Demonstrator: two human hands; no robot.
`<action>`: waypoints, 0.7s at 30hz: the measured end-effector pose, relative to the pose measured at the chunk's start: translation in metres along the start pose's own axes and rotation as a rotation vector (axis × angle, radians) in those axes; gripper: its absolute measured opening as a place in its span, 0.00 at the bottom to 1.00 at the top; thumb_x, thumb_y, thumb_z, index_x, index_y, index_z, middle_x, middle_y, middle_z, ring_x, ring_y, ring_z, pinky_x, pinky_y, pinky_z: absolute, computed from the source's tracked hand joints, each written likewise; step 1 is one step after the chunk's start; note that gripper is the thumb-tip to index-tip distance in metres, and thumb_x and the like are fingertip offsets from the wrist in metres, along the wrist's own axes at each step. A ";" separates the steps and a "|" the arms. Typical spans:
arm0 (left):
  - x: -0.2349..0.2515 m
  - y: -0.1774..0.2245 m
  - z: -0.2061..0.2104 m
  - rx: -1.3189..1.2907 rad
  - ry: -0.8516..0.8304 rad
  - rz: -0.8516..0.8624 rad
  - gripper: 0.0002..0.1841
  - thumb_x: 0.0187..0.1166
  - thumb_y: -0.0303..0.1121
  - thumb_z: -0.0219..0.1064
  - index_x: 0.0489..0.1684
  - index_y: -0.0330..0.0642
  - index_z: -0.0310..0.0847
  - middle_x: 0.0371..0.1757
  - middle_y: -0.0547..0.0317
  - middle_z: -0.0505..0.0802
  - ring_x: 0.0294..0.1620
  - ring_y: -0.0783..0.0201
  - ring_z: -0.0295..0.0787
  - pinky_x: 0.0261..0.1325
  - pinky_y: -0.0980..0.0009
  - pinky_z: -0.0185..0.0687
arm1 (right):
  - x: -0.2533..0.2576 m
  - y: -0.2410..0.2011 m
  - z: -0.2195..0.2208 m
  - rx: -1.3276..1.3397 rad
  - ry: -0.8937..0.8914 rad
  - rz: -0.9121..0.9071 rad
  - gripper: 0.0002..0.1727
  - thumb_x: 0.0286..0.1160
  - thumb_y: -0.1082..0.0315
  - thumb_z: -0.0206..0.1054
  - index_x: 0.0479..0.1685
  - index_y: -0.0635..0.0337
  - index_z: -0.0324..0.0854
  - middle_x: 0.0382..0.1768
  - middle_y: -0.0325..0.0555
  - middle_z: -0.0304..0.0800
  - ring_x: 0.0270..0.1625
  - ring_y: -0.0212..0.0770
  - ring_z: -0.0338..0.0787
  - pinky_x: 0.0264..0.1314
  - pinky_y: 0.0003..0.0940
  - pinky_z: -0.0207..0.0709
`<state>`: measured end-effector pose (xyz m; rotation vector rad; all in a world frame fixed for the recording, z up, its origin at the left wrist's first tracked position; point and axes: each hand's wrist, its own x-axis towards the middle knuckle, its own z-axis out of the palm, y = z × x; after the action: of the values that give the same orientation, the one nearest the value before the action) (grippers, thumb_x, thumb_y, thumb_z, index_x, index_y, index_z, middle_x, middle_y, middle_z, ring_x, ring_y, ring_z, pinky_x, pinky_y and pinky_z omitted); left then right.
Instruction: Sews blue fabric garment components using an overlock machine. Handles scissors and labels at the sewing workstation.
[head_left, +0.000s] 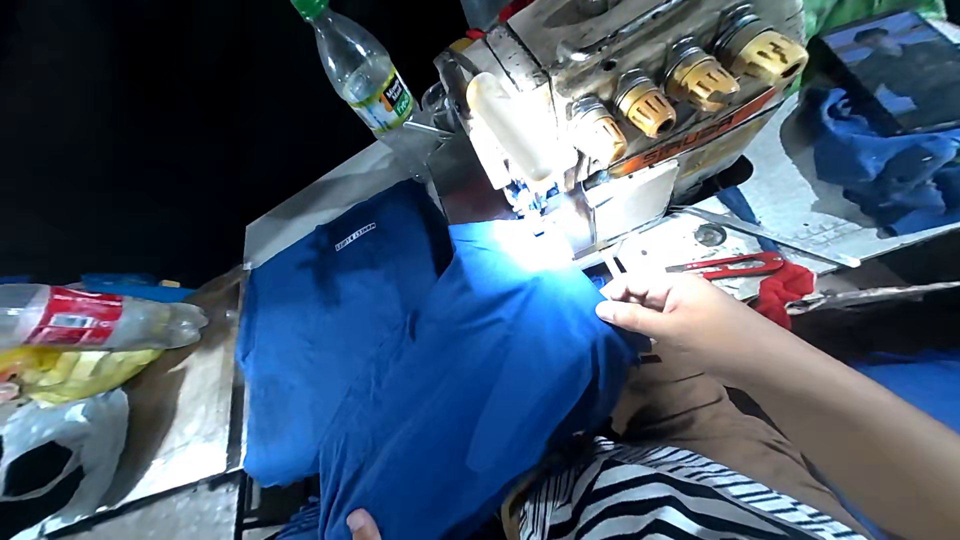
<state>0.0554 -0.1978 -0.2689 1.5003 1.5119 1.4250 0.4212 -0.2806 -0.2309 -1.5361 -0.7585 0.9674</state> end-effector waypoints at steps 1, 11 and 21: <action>0.005 0.002 0.001 0.007 0.004 0.029 0.14 0.89 0.39 0.58 0.42 0.35 0.79 0.34 0.78 0.92 0.43 0.90 0.90 0.52 0.85 0.86 | 0.001 0.001 0.000 0.003 -0.003 -0.004 0.07 0.80 0.67 0.69 0.33 0.53 0.86 0.23 0.35 0.88 0.24 0.26 0.84 0.25 0.21 0.76; 0.055 0.033 -0.018 -0.339 -0.320 -0.106 0.11 0.80 0.39 0.70 0.56 0.53 0.81 0.46 0.82 0.94 0.53 0.82 0.90 0.61 0.76 0.86 | 0.010 0.006 0.004 0.074 -0.014 -0.072 0.06 0.79 0.69 0.68 0.34 0.53 0.87 0.23 0.34 0.87 0.25 0.24 0.82 0.27 0.17 0.75; 0.075 0.019 0.022 -0.251 -0.185 -0.109 0.14 0.91 0.29 0.49 0.70 0.39 0.65 0.52 0.71 0.92 0.53 0.76 0.92 0.60 0.72 0.91 | 0.017 0.011 0.008 0.112 -0.031 -0.096 0.04 0.79 0.68 0.70 0.37 0.55 0.87 0.26 0.37 0.88 0.27 0.26 0.85 0.30 0.20 0.79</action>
<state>0.0667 -0.1249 -0.2371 1.3363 1.2344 1.3186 0.4220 -0.2639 -0.2451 -1.3788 -0.7800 0.9486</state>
